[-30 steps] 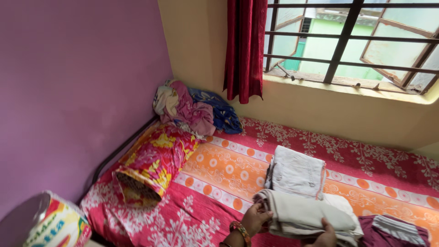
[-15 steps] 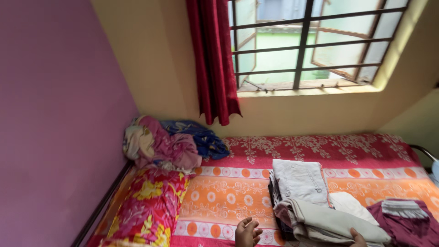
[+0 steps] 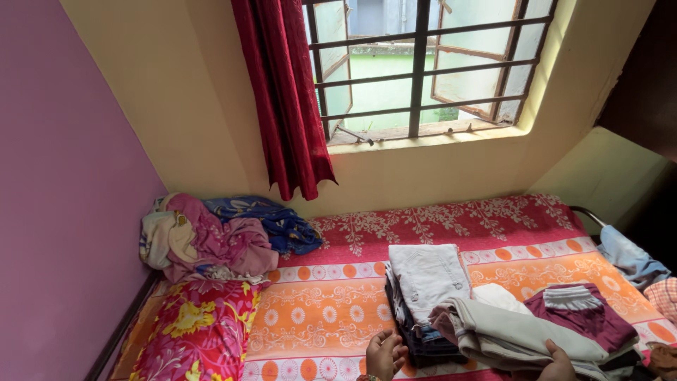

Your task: The person takes folded clothes out of a wardrobe shelf, stacks and folds them on the bed, and places the folded stacks back onto the wardrobe shelf, arranging them by type.

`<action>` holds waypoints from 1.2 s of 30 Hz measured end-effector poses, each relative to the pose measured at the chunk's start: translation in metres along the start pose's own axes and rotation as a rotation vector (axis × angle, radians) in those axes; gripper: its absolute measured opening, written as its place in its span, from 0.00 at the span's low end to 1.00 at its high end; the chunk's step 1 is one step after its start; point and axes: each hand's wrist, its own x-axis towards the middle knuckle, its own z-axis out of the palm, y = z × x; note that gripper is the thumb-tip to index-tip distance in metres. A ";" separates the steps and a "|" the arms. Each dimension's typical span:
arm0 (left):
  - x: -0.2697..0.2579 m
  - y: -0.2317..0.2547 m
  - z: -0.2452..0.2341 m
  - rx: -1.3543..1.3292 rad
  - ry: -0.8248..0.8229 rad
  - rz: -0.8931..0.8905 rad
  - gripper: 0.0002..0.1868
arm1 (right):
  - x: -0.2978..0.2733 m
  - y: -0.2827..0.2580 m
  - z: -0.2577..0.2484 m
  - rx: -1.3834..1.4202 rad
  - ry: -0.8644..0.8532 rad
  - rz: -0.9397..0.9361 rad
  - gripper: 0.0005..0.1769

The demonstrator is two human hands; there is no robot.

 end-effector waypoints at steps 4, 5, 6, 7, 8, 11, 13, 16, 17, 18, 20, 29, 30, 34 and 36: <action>0.012 0.003 0.013 0.017 -0.006 0.055 0.24 | 0.012 -0.005 0.014 0.116 0.021 0.080 0.27; 0.016 0.004 0.016 0.031 -0.007 0.061 0.23 | 0.013 -0.006 0.018 0.142 0.034 0.088 0.27; 0.020 0.006 0.019 0.045 -0.007 0.067 0.23 | 0.012 -0.009 0.021 0.285 -0.360 0.279 0.27; 0.024 0.008 0.022 0.033 -0.012 0.071 0.23 | 0.011 -0.011 0.024 0.254 -0.280 0.199 0.27; 0.028 0.008 0.025 0.021 -0.016 0.075 0.23 | 0.011 -0.008 0.033 0.212 -0.165 0.136 0.27; 0.035 0.005 0.031 0.019 -0.014 0.075 0.23 | 0.006 -0.010 0.048 0.148 -0.052 0.078 0.28; 0.041 0.004 0.033 0.019 -0.006 0.077 0.23 | 0.002 -0.013 0.057 0.135 -0.017 0.087 0.28; 0.048 0.001 0.033 0.022 0.033 0.077 0.23 | 0.003 -0.019 0.068 0.150 0.012 0.108 0.28; 0.050 0.001 0.031 0.039 0.061 0.072 0.23 | 0.004 -0.020 0.072 0.159 0.027 0.116 0.28; 0.052 0.000 0.030 0.055 0.088 0.067 0.23 | 0.006 -0.021 0.075 0.142 0.032 0.128 0.28; 0.057 -0.002 0.028 0.060 0.098 0.061 0.23 | 0.012 -0.022 0.079 0.104 0.038 0.155 0.27; 0.081 -0.012 0.036 0.148 0.153 0.063 0.22 | 0.084 -0.008 0.111 0.036 -0.137 0.306 0.25; 0.081 -0.011 0.038 0.170 0.152 0.064 0.22 | 0.096 -0.006 0.119 0.036 -0.160 0.315 0.24; 0.076 0.002 0.044 0.262 0.179 0.105 0.24 | 0.140 0.005 0.175 0.060 -0.300 0.307 0.23; 0.069 0.010 0.046 0.414 0.249 0.132 0.25 | 0.147 0.006 0.198 0.077 -0.331 0.281 0.23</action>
